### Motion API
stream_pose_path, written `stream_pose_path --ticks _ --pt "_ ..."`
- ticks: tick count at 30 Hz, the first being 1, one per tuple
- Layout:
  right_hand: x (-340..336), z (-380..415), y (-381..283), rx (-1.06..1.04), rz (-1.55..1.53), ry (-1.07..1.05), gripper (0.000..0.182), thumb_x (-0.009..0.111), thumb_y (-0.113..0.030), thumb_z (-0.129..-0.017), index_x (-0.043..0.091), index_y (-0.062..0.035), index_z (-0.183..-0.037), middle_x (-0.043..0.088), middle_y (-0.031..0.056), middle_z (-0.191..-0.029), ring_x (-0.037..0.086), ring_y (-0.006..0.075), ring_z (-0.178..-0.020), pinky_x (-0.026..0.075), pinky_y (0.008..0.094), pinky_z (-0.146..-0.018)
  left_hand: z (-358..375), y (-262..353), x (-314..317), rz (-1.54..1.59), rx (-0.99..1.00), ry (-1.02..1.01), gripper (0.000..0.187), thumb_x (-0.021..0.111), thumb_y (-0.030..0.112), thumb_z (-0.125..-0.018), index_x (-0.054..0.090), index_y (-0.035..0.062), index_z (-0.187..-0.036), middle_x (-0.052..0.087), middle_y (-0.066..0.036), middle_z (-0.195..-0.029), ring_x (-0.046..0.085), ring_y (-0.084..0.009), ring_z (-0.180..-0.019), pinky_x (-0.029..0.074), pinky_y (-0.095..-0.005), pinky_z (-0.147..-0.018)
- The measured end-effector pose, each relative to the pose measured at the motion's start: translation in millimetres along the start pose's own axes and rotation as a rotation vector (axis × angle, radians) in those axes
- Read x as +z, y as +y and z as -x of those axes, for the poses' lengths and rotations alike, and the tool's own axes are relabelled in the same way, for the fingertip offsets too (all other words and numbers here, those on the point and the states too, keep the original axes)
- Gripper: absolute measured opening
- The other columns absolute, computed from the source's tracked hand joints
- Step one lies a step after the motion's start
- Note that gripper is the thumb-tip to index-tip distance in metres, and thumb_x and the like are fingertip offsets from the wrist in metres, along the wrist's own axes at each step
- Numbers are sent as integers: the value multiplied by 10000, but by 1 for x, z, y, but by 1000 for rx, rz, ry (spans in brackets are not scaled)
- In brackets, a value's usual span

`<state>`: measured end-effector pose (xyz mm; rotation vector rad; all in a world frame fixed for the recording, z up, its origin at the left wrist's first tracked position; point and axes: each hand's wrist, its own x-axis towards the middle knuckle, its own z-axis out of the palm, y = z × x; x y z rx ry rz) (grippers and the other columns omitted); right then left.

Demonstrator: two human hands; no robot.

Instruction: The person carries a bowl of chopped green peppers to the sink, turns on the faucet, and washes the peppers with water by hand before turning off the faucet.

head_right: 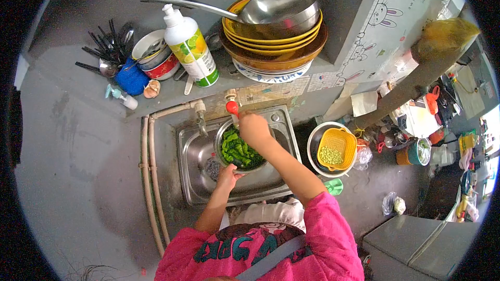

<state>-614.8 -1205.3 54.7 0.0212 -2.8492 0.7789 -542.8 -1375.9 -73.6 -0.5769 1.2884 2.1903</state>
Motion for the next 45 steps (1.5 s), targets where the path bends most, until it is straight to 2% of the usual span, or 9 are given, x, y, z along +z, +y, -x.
stream_pose_path --ticks 6,9,13,16,21,25,35,41,45 --pt "3 8 14 -85 -123 -86 120 545 -145 -792 586 -75 -879 614 170 -777 617 334 -750 501 433 -645 13 0 9 -45 -9 34 531 453 8 -707 383 105 -1224 578 -130 -1004 640 -273 -745 559 -360 -504" --pt "21 17 31 -190 194 -196 168 564 -149 -778 594 -115 -940 612 159 -846 621 293 -795 515 399 -658 15 -4 6 -83 -34 7 543 446 2 -712 366 118 -1237 575 -126 -1018 639 -273 -748 558 -367 -500" --pt "67 42 35 49 356 -368 260 601 -159 -745 584 -71 -989 558 164 -1068 614 293 -860 520 378 -724 26 -8 13 -70 -39 55 542 439 -6 -725 354 125 -1243 555 -124 -1044 634 -273 -765 556 -377 -497" --pt "70 49 40 85 260 -490 276 621 -146 -717 580 -46 -970 565 162 -1057 611 302 -897 516 392 -743 26 -12 9 -70 -68 58 523 439 -8 -743 352 125 -1241 541 -122 -1045 628 -277 -790 558 -385 -505" --pt "38 55 47 12 -98 -414 239 609 -123 -735 564 -7 -939 602 234 -804 601 373 -804 486 432 -731 27 -17 5 -73 -82 33 496 443 -7 -765 340 120 -1234 529 -121 -1036 621 -286 -800 563 -392 -524" --pt "38 56 62 108 -201 -114 190 546 -86 -770 582 -20 -944 615 235 -817 599 382 -803 475 463 -724 30 -21 6 -71 -63 5 496 444 -6 -765 331 117 -1232 527 -125 -1051 622 -282 -795 565 -390 -522" --pt "20 61 83 -192 -195 -168 235 527 -48 -748 593 -16 -971 616 211 -867 592 383 -819 481 432 -732 27 -26 5 -84 -63 -27 509 428 -21 -759 321 105 -1241 528 -131 -1077 635 -294 -818 584 -388 -520" --pt "6 65 61 6 -312 -176 229 524 -32 -718 587 -29 -939 606 218 -863 588 373 -836 479 432 -749 41 -19 15 -71 -69 -47 473 466 11 -779 346 77 -1231 522 -129 -1063 627 -284 -821 580 -402 -562" --pt "8 65 64 -15 -310 -212 258 534 -7 -685 583 -36 -936 605 195 -921 583 371 -871 477 419 -768 45 -19 18 -55 -40 -81 459 483 25 -792 349 79 -1228 511 -123 -1047 624 -275 -813 580 -408 -581"
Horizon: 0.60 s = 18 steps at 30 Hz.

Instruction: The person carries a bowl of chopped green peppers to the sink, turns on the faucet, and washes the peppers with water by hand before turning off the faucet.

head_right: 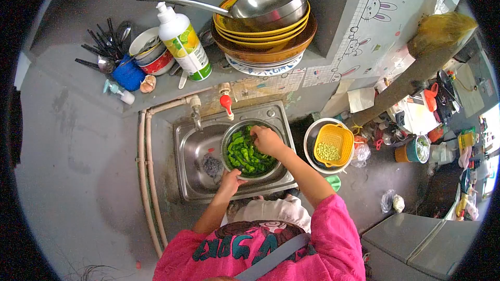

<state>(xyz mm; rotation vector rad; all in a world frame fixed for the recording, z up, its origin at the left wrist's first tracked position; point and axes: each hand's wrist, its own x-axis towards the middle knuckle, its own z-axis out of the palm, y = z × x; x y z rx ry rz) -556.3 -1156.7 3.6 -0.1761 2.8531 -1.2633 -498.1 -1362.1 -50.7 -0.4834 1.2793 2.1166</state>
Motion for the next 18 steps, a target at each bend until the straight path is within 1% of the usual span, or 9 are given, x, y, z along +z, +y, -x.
stream_pose_path --ticks 2,3,5,8,11,14,15,17,18 --pt "-2 0 2 -33 4 -20 301 535 9 -669 593 -48 -959 601 176 -972 574 365 -913 471 411 -793 0 -1 -2 -1 4 -37 466 479 23 -791 340 80 -1232 507 -122 -1043 625 -272 -813 584 -411 -585" --pt "-4 0 4 -110 39 -16 335 532 16 -661 596 -54 -982 591 173 -1007 567 360 -932 467 404 -809 0 -1 -2 -1 5 -56 469 477 21 -790 336 81 -1234 505 -121 -1042 625 -270 -814 586 -412 -587" --pt "-6 -3 10 -264 107 -8 403 527 31 -645 602 -66 -1029 572 167 -1077 552 351 -970 459 391 -841 0 -2 0 -34 -1 -2 478 438 8 -772 354 75 -1239 536 -130 -1056 635 -270 -805 582 -393 -567" --pt "-4 -6 6 -263 80 39 394 592 -42 -673 616 -87 -1064 548 166 -1141 532 344 -1023 445 396 -882 3 -1 3 -46 9 27 481 419 1 -766 366 72 -1239 551 -131 -1062 639 -265 -795 577 -375 -548" --pt "6 0 -5 -142 232 -77 564 707 -259 -676 540 -145 -1203 461 150 -1281 466 357 -1139 429 459 -901 3 -2 2 -38 24 1 481 420 -1 -769 363 76 -1241 545 -130 -1065 636 -262 -793 573 -370 -540" --pt "1 13 -39 -67 567 -249 863 752 -492 -602 385 -234 -1338 280 118 -1425 343 388 -1247 408 533 -898 2 -2 3 -47 34 -8 474 423 -1 -775 363 82 -1238 541 -132 -1059 632 -263 -790 570 -371 -538" --pt "19 15 -41 32 640 -440 1022 771 -542 -551 249 -296 -1394 108 90 -1486 267 410 -1283 395 568 -898 2 -2 5 -52 38 -5 470 423 0 -778 364 85 -1236 540 -133 -1056 631 -264 -787 568 -371 -539" --pt "29 13 -36 44 637 -471 969 766 -540 -562 297 -295 -1373 88 89 -1485 272 422 -1274 411 562 -894 3 -3 7 -42 36 32 456 431 1 -773 381 79 -1219 544 -131 -1044 628 -268 -773 567 -374 -534" --pt "28 14 -38 32 583 -446 847 772 -421 -607 362 -266 -1331 206 103 -1433 340 410 -1236 447 529 -873 4 -3 7 -37 34 52 448 435 1 -771 389 76 -1210 546 -130 -1038 627 -270 -766 566 -375 -531"
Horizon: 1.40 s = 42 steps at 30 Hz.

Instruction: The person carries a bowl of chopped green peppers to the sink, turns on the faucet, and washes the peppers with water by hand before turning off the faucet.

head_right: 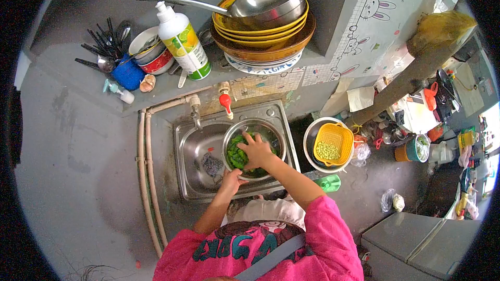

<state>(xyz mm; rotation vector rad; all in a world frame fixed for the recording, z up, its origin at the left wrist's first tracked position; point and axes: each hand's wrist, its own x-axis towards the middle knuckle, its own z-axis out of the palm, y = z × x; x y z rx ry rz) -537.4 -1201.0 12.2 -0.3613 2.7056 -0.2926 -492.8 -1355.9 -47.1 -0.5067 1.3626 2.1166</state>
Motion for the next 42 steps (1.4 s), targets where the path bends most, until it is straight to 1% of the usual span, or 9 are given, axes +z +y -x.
stream_pose_path --ticks 4,11,16,20,23,29,33,38,42 --pt "9 -12 7 -58 -211 89 571 718 -134 -646 502 -167 -1173 425 106 -1221 506 373 -1065 485 452 -828 -7 -14 -11 -4 -43 -18 431 456 1 -754 416 67 -1178 549 -120 -1030 624 -277 -765 565 -382 -524" --pt "-32 1 27 -287 -475 309 509 687 -64 -622 540 -114 -1108 431 130 -1249 495 412 -1062 446 421 -886 -10 -21 -20 12 -35 -20 436 465 5 -752 417 73 -1180 558 -114 -1025 625 -270 -772 569 -385 -523" --pt "-46 7 9 -91 -162 59 793 777 -259 -607 422 -229 -1316 228 112 -1445 208 370 -1324 261 659 -966 -4 -12 -11 51 -16 -42 435 464 6 -762 406 76 -1187 554 -116 -1034 631 -271 -777 570 -372 -516" --pt "-21 6 -24 -101 85 -31 849 771 -382 -611 371 -271 -1352 166 119 -1469 157 385 -1340 251 671 -963 1 -3 -5 4 4 -50 421 460 5 -770 402 68 -1183 544 -122 -1029 631 -268 -765 570 -373 -520" --pt "17 -8 -21 -139 181 72 609 734 -276 -635 528 -214 -1205 289 129 -1392 280 368 -1284 381 603 -887 0 -3 -10 -14 -6 -49 425 461 6 -773 394 63 -1189 539 -116 -1002 625 -260 -745 571 -381 -529" --pt "-2 -6 5 -221 -151 215 433 691 -80 -604 581 -91 -1022 494 117 -1185 542 311 -1035 476 402 -828 -9 -14 -16 6 -63 -8 456 465 8 -771 374 79 -1212 521 -116 -1017 617 -261 -773 572 -395 -541" --pt "-34 6 27 -323 -333 358 474 667 1 -570 587 -53 -1033 512 167 -1202 506 343 -1090 426 388 -927 -3 -5 -14 32 -49 -76 491 467 2 -757 362 95 -1227 519 -131 -1074 620 -269 -848 575 -387 -539" --pt "-38 25 35 -130 -179 179 1086 830 -334 -520 218 -242 -1412 137 157 -1473 215 459 -1298 386 490 -968 -1 4 -13 80 -13 -45 409 531 28 -769 374 71 -1144 511 -111 -935 620 -297 -779 580 -446 -564" --pt "-17 29 8 -18 20 55 1010 828 -313 -519 297 -268 -1376 194 149 -1449 252 497 -1254 454 471 -907 -6 5 -13 38 -22 -91 414 525 25 -775 360 66 -1153 493 -123 -992 607 -296 -813 581 -429 -572"
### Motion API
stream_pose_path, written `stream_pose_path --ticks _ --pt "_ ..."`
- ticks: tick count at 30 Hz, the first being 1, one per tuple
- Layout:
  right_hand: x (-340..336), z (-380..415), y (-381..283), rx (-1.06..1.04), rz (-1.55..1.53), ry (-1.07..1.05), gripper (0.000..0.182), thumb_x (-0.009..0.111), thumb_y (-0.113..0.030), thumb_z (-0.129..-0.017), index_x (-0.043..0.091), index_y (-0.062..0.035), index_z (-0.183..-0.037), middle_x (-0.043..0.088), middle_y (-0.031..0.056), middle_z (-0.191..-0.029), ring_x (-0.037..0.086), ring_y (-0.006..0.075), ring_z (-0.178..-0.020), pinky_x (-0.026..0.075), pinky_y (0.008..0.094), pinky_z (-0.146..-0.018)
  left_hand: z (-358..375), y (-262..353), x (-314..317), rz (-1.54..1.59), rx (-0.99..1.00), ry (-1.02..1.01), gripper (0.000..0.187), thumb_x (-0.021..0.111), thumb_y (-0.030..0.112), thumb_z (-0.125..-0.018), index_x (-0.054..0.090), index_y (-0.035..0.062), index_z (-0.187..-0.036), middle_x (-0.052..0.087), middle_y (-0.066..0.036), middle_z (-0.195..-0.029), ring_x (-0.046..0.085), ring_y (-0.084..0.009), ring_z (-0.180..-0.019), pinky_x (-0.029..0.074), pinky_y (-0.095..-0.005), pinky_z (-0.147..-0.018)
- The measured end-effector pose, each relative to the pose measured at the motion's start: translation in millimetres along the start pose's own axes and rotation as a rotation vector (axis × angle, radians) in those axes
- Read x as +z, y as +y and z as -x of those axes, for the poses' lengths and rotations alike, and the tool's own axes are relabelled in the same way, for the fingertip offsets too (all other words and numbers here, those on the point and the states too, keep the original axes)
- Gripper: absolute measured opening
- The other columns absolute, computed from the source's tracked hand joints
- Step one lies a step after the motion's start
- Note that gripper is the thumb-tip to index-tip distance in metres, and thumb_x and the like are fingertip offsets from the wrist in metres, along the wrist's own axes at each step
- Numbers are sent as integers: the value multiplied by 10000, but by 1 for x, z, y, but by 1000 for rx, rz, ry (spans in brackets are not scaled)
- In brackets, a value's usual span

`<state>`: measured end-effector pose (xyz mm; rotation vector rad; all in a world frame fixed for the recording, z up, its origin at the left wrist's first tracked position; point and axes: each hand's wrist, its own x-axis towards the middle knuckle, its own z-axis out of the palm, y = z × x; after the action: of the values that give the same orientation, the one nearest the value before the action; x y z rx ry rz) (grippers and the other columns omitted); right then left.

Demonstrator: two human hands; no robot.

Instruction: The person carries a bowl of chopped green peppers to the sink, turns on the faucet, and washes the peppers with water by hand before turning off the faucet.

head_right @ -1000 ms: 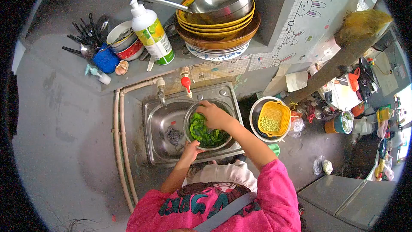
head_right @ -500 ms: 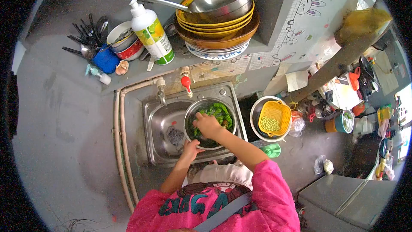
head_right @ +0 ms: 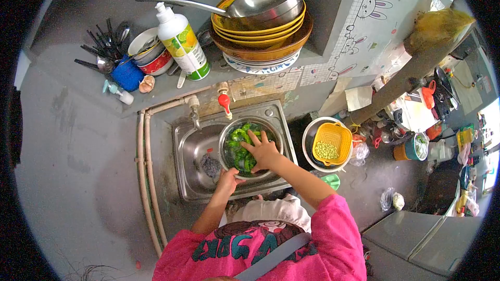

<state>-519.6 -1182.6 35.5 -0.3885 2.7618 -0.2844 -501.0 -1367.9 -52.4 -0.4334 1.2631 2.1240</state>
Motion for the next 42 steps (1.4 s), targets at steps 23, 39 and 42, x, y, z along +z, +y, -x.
stream_pose_path --ticks 23,39,42 --pt "2 -36 -25 75 44 -66 877 808 -392 -574 377 -286 -1330 164 112 -1473 298 419 -1263 393 559 -901 8 -1 10 -52 -24 128 429 468 22 -771 395 67 -1191 546 -128 -1035 633 -269 -799 573 -387 -547" --pt "-23 -27 24 -213 -338 304 439 758 -173 -600 644 -109 -1019 473 146 -1247 469 349 -1104 405 413 -922 10 -5 7 -53 -32 89 527 441 -10 -733 337 77 -1242 526 -144 -1079 627 -273 -817 573 -399 -519" --pt "-19 -12 23 -84 -177 121 908 817 -348 -534 394 -206 -1326 267 162 -1413 423 428 -1158 415 467 -923 4 -9 2 28 -8 97 552 434 -4 -737 313 91 -1267 525 -146 -1088 628 -272 -828 577 -384 -516"
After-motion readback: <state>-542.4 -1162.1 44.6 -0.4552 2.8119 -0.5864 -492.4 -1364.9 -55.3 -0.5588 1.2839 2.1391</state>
